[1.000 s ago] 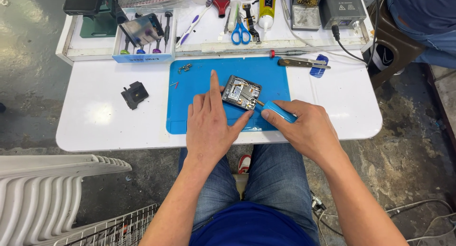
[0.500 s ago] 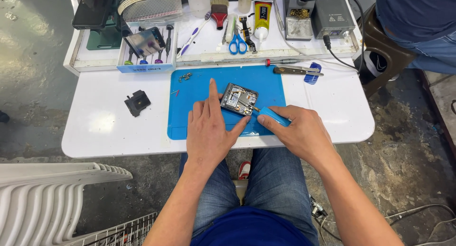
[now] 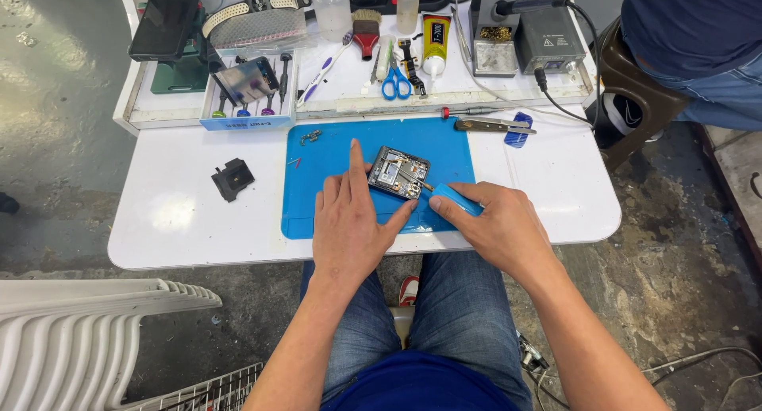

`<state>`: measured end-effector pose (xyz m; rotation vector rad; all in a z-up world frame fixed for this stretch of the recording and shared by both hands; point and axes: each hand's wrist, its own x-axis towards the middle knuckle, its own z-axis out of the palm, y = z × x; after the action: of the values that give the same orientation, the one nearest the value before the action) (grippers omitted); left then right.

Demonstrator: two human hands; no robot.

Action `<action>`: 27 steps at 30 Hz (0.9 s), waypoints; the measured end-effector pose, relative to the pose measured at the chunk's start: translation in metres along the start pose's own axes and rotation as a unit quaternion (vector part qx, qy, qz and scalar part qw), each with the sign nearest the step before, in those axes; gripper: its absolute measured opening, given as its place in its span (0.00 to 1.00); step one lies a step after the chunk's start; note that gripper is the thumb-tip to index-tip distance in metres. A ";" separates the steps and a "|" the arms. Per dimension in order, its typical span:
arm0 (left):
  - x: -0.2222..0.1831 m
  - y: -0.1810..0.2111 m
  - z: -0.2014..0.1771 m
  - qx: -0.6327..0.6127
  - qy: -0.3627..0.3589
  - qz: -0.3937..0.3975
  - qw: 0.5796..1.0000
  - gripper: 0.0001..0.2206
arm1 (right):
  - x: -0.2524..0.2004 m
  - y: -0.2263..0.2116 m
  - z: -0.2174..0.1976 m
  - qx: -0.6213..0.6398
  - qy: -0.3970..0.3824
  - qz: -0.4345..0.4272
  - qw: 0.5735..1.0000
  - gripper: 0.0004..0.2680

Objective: A person uses a blue prying tool to carefully remove or adjust a circuit board inside a mobile phone at a repair workbench.

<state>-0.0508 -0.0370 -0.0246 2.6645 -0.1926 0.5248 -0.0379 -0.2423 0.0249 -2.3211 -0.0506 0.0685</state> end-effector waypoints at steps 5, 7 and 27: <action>0.000 0.000 -0.001 0.004 0.000 0.003 1.000 0.48 | 0.000 -0.003 -0.002 -0.007 -0.006 -0.001 1.000 0.18; 0.000 0.000 -0.001 0.005 0.000 0.003 1.000 0.48 | 0.000 -0.002 -0.001 -0.009 -0.008 -0.001 1.000 0.18; 0.099 -0.039 -0.010 -0.102 -0.214 -0.069 0.969 0.13 | -0.002 0.011 -0.001 0.057 0.006 0.047 0.997 0.19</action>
<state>0.0450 -0.0034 0.0078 2.5299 -0.1731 -0.1152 -0.0392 -0.2503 0.0174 -2.2087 0.0664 0.1022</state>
